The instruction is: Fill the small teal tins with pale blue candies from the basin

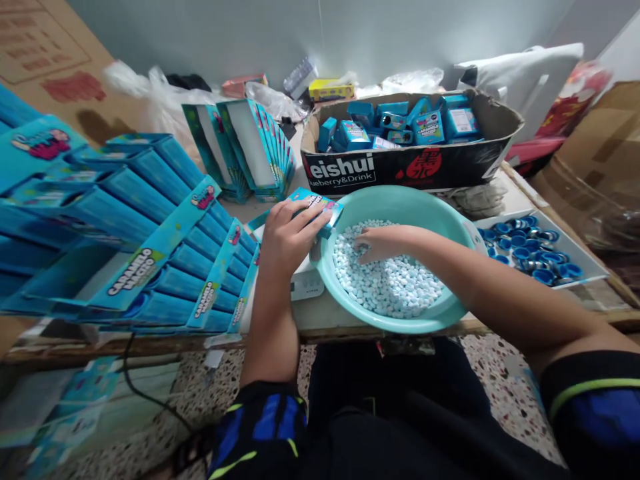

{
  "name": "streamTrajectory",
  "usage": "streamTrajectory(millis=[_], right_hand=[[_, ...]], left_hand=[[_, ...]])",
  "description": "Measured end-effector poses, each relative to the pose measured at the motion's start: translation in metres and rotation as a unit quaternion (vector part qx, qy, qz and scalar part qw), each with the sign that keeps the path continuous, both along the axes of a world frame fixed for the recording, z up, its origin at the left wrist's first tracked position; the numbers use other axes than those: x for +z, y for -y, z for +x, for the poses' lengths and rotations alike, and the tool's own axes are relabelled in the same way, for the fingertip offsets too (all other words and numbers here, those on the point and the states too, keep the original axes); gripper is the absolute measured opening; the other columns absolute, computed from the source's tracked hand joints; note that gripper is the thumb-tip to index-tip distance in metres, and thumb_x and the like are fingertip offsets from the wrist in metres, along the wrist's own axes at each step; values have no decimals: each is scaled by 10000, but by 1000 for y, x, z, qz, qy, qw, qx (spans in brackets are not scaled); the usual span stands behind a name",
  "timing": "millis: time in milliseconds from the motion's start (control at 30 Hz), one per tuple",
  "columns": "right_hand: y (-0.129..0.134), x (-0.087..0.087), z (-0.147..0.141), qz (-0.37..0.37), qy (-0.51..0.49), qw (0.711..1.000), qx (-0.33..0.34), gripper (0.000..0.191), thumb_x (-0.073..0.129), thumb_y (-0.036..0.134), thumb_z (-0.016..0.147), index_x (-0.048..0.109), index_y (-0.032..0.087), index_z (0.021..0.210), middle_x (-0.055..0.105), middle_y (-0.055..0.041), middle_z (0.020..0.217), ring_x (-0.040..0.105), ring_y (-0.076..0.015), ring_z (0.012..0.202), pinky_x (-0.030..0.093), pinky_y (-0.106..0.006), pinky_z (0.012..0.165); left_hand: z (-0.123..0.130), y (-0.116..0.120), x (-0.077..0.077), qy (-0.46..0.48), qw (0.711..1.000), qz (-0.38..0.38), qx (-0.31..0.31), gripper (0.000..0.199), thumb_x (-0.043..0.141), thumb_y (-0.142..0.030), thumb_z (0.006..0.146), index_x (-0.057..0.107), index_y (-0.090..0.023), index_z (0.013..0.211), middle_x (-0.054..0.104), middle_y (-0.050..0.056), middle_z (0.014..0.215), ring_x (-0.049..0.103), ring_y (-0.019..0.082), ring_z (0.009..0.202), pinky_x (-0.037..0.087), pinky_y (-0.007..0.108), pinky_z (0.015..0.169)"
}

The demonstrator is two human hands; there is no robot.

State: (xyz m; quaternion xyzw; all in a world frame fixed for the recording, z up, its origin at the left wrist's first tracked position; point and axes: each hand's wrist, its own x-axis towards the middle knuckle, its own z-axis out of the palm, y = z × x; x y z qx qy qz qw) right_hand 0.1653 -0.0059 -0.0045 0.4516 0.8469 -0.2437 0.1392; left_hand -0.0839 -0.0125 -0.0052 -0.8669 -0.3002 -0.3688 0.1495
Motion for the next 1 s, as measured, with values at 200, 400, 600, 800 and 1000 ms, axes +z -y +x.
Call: streamTrajectory(millis=[200,400,600,800,1000], right_hand=[[-3,-6,1,-4,5,1000,-2,471,624,502,967,665,214,1338,616,-130,1361,653,-323,1169,522,-370,920],[-4,-8,4,-4,0,1000,2,472,615,513,968,664,220,1335,616,-119,1366,663,-304,1145,530,-364,925],[-1,-1,3,0,-2,1000,5,438,601,492,975,677,215,1307,621,-134,1354,670,-312,1120,545,-406,931],[1,2,2,-8,7,1000,0,454,586,490,989,651,211,1341,591,-142,1386,670,-313,1120,544,-402,924],[6,9,0,-13,20,1000,-8,436,580,489,1007,646,220,1345,572,-134,1415,654,-306,1133,534,-370,879]], left_hand=[[-3,-4,-5,-17,999,35,11,321,611,-183,1021,717,-320,1291,766,20,1249,635,247,1197,480,468,1080],[-3,-2,-4,32,997,75,-15,396,644,-158,1001,690,-357,1340,760,15,1254,625,237,1257,467,458,1117],[-3,-3,-7,19,999,-39,18,307,589,-247,1029,749,-349,1272,773,40,1259,653,278,1253,480,525,1106],[-8,-3,-6,13,998,-26,60,276,587,-260,1020,760,-321,1226,779,36,1244,664,263,1239,482,487,1082],[-16,1,3,82,985,-137,67,323,704,-364,926,705,-247,1227,754,88,1232,681,282,1155,533,447,1024]])
